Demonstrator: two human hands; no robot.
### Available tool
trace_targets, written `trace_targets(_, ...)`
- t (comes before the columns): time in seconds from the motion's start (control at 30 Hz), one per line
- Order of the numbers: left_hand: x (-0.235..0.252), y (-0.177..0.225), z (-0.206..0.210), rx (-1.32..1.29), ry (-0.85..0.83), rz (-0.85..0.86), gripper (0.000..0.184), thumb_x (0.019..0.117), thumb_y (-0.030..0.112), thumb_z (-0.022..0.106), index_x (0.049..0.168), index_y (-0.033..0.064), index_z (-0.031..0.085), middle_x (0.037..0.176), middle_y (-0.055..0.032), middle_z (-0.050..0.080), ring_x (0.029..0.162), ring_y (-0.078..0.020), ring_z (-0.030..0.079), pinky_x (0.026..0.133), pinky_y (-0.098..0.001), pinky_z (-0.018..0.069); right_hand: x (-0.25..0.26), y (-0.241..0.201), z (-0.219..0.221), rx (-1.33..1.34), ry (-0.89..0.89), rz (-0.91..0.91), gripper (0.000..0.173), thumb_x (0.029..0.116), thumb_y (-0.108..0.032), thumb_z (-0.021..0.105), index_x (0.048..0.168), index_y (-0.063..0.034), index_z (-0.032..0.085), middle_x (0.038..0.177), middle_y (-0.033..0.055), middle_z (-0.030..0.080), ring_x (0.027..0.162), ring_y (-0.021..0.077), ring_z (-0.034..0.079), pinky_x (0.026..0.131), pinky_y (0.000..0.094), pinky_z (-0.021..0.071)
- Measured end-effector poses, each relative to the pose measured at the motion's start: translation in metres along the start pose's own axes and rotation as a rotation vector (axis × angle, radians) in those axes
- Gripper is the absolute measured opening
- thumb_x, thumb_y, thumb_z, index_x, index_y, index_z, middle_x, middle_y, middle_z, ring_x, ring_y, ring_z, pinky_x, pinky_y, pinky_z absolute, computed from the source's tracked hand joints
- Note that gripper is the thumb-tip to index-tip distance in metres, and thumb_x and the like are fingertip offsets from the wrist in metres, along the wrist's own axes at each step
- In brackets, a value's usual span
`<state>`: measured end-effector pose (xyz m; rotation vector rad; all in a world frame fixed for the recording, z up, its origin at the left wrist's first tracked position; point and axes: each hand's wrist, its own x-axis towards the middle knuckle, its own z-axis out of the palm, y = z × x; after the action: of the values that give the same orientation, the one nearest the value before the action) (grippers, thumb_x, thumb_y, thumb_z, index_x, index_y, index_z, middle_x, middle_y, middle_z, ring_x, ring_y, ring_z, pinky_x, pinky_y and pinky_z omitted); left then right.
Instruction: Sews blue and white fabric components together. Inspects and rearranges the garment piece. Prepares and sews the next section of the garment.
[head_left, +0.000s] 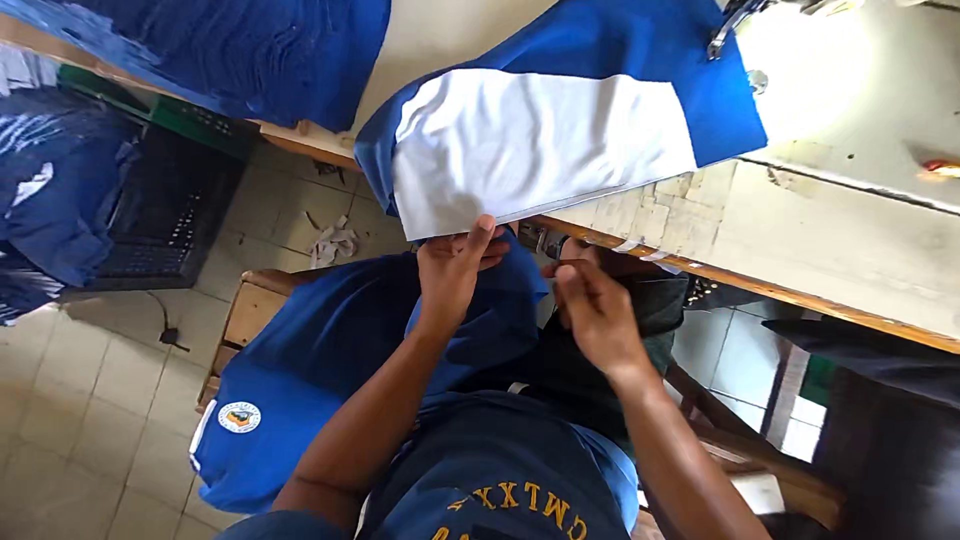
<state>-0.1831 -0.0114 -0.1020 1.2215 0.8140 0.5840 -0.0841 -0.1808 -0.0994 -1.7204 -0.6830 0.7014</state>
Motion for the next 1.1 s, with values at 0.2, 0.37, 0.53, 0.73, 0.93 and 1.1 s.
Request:
trace_targets(0.2, 0.003, 0.005, 0.003, -0.114, 0.0, -0.068, 0.018, 0.1014, 0.016, 0.066, 0.115, 0.0048, 0.069, 0.101, -0.0086, 0.078, 0.085, -0.0193, 0.077, 0.077, -0.0351, 0.066, 0.03, -0.007, 0.048, 0.337, -0.082, 0.185, 0.037, 0.1116, -0.031, 0.042, 0.107, -0.0056, 0.068, 0.067, -0.0022, 0.055, 0.049, 0.0055, 0.045, 0.046, 0.0218, 0.0432)
trace_targets(0.37, 0.003, 0.005, -0.002, -0.125, 0.009, -0.019, 0.021, 0.098, 0.018, 0.071, 0.116, 0.0068, 0.07, 0.104, -0.0068, 0.076, 0.091, -0.02, 0.076, 0.082, -0.0382, 0.0653, 0.042, -0.013, 0.055, 0.379, -0.101, 0.202, 0.043, 0.1119, -0.037, 0.04, 0.096, -0.0075, 0.066, 0.061, -0.0004, 0.05, 0.043, 0.007, 0.039, 0.04, 0.0211, 0.0358)
trace_targets(0.53, 0.005, 0.007, -0.005, -0.145, 0.005, 0.012, 0.019, 0.0951, 0.013, 0.074, 0.113, 0.0076, 0.071, 0.098, -0.0055, 0.076, 0.086, -0.0168, 0.075, 0.08, -0.0347, 0.0652, 0.045, -0.018, 0.061, 0.395, -0.067, 0.21, 0.044, 0.1117, -0.039, 0.04, 0.092, -0.0077, 0.065, 0.059, -0.0001, 0.049, 0.041, 0.0069, 0.037, 0.039, 0.0208, 0.0341)
trace_targets(0.73, 0.007, 0.006, -0.004, -0.151, -0.006, 0.035, 0.018, 0.0949, 0.013, 0.075, 0.112, 0.008, 0.07, 0.097, -0.0049, 0.075, 0.084, -0.0147, 0.074, 0.078, -0.0322, 0.0642, 0.046, -0.021, 0.065, 0.436, -0.042, 0.223, 0.044, 0.1116, -0.038, 0.041, 0.091, -0.0075, 0.065, 0.057, 0.0003, 0.047, 0.04, 0.0067, 0.036, 0.037, 0.0203, 0.0331)
trace_targets(0.93, 0.004, 0.004, -0.002, -0.145, 0.014, 0.03, 0.014, 0.0972, 0.013, 0.072, 0.11, 0.0081, 0.071, 0.097, -0.0032, 0.076, 0.086, -0.0146, 0.074, 0.081, -0.0327, 0.0642, 0.044, -0.018, 0.069, 0.356, -0.029, 0.24, 0.046, 0.1105, -0.042, 0.043, 0.085, -0.0086, 0.061, 0.056, 0.0002, 0.047, 0.04, 0.0081, 0.039, 0.037, 0.0228, 0.0364)
trace_targets(1.1, 0.003, 0.012, -0.012, -0.142, 0.039, -0.05, 0.013, 0.1013, 0.016, 0.066, 0.108, 0.006, 0.072, 0.096, -0.0058, 0.078, 0.085, -0.0176, 0.076, 0.079, -0.0351, 0.0653, 0.028, -0.043, 0.026, 0.131, 0.003, -0.013, 0.034, 0.1113, -0.029, 0.044, 0.109, -0.006, 0.069, 0.072, -0.005, 0.061, 0.052, 0.0007, 0.049, 0.047, 0.018, 0.0437)
